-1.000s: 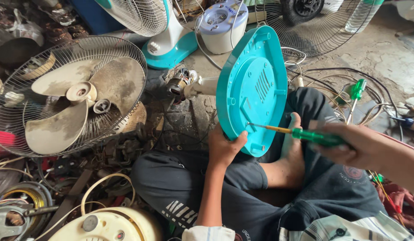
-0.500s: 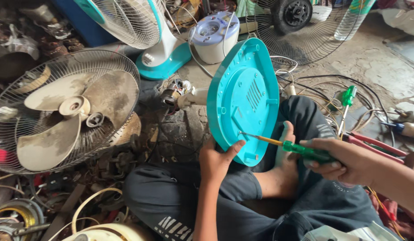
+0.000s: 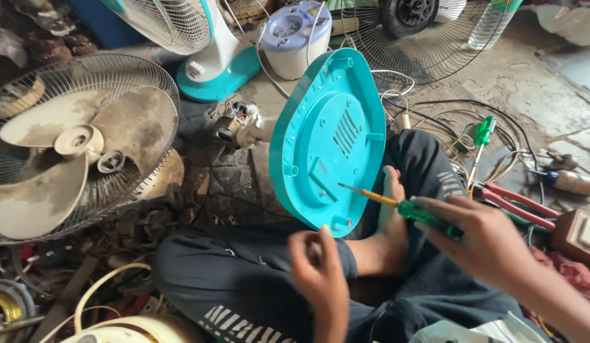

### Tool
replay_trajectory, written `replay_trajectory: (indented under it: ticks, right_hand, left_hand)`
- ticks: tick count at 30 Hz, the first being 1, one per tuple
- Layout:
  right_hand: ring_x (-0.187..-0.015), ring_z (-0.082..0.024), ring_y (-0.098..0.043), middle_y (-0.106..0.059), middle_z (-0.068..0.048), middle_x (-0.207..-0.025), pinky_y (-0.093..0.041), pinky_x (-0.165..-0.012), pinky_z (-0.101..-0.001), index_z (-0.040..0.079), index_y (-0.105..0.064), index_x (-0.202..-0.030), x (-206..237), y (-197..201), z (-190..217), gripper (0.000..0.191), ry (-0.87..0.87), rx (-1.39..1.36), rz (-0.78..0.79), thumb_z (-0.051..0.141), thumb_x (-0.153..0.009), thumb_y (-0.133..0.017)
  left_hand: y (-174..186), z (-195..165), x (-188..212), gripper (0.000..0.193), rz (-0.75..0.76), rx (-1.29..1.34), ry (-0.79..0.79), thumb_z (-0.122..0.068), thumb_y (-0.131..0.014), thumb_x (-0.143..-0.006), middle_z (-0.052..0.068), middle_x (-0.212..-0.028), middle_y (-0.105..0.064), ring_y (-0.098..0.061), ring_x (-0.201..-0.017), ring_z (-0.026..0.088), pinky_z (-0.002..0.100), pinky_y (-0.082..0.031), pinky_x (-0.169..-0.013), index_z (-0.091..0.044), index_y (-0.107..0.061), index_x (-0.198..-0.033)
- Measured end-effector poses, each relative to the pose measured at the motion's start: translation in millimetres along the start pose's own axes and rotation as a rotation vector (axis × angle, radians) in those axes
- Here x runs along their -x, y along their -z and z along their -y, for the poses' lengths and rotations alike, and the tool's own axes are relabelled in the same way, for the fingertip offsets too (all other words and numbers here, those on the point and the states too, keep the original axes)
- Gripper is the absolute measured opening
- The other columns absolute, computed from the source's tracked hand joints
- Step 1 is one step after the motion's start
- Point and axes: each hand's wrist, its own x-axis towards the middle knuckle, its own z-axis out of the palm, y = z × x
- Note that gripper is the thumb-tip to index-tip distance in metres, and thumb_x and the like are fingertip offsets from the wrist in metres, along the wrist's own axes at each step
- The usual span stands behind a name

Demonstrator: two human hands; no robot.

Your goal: The person sits on the floor and uses a screwdriver to unscrew the rear cover of a teal table fan, then removes the cover and works on the internal wiring and component board inside the fan housing, repositioning wires and the component with their hands.

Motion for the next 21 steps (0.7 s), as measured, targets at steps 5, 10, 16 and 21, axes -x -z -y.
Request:
replay_trajectory:
  ticks: [5,10,16,21]
  right_hand:
    - [-0.076,-0.032,-0.074,-0.077,-0.010,-0.092,-0.058,-0.064,-0.0379,0.017,-0.076,-0.112,12.6,-27.5,-5.1,0.037,-0.051,-0.153,0.004,0.020,-0.075,-0.078]
    - [-0.077,-0.032,-0.074,-0.075,-0.010,-0.090,-0.057,-0.066,-0.0378,0.017,-0.075,-0.115,15.8,-41.9,-5.1,0.037,-0.069,-0.201,0.038,0.019,-0.077,-0.076]
    - [-0.075,-0.031,-0.073,-0.073,-0.011,-0.085,-0.057,-0.067,-0.0368,0.020,-0.075,-0.123,17.4,-45.4,-6.1,0.042,-0.149,-0.180,0.062,0.022,-0.080,-0.078]
    - [-0.080,-0.030,-0.075,-0.076,-0.010,-0.091,-0.057,-0.070,-0.0353,0.016,-0.074,-0.119,17.9,-46.4,-8.3,0.039,-0.074,-0.233,0.049,0.018,-0.080,-0.075]
  left_hand:
    - [-41.8,17.1,1.6,0.031,0.334,0.404,0.534,-0.028,-0.071,-0.096,-0.004,-0.079,-0.059,-0.043,-0.069,0.006,0.025,-0.035,-0.059,0.001,-0.075,-0.105]
    - [-58.3,28.3,-14.2,0.029,0.335,0.582,0.441,-0.023,-0.074,-0.095,-0.003,-0.087,-0.062,-0.050,-0.080,0.005,0.025,-0.041,-0.070,0.003,-0.069,-0.104]
    - [-57.6,26.8,-12.5,0.025,0.369,0.521,0.325,-0.023,-0.072,-0.095,-0.004,-0.086,-0.061,-0.050,-0.080,0.003,0.022,-0.041,-0.071,0.001,-0.071,-0.103]
    - [-55.5,28.4,-13.3,0.027,0.336,0.499,0.327,-0.023,-0.073,-0.095,-0.003,-0.081,-0.058,-0.046,-0.074,0.004,0.023,-0.037,-0.064,0.003,-0.072,-0.102]
